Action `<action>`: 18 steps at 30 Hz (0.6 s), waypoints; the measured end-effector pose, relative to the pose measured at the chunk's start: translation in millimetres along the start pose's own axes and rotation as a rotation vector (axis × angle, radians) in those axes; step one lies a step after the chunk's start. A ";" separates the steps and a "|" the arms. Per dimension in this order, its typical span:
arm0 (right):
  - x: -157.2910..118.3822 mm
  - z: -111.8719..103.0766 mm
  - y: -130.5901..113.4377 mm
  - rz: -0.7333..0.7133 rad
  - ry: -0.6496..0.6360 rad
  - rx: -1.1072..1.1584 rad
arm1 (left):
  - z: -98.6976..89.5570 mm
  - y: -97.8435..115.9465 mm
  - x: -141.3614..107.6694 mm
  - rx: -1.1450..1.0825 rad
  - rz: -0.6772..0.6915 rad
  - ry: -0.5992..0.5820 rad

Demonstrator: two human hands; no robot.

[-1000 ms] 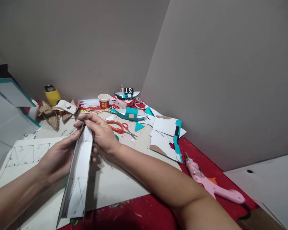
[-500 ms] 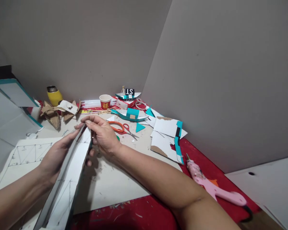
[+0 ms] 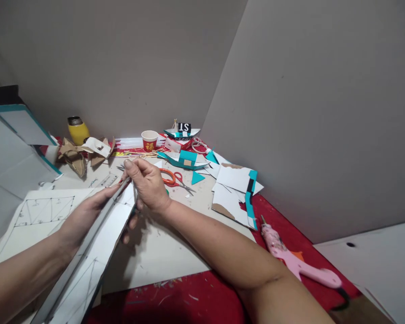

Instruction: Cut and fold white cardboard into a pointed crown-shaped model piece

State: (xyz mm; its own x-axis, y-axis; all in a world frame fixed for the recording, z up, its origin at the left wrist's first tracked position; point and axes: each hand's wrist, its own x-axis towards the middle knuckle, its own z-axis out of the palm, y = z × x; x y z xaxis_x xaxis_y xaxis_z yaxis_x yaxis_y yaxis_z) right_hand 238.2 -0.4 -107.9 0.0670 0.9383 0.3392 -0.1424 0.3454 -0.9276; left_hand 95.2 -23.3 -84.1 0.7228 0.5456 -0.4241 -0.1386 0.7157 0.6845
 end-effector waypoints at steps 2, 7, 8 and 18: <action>-0.3 -0.8 -2.0 -0.049 0.008 -0.029 | 0.1 0.5 -0.7 0.000 -0.002 -0.006; -1.5 -2.8 -5.8 -0.152 0.047 -0.132 | 5.3 1.9 -4.1 0.003 -0.022 -0.009; -1.7 -3.0 -6.5 -0.167 0.059 -0.162 | 6.3 2.0 -4.6 0.002 -0.022 -0.008; 4.5 -9.7 -2.5 -0.282 0.192 -0.201 | -7.9 5.6 3.0 -0.019 0.033 -0.191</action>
State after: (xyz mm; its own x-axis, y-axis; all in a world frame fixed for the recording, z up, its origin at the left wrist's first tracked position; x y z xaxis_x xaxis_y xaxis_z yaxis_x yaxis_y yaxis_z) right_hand 248.5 2.8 -105.6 0.2617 0.7809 0.5671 0.1031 0.5616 -0.8210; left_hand 91.3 -14.2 -86.2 0.8325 0.4778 -0.2802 -0.1758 0.7077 0.6843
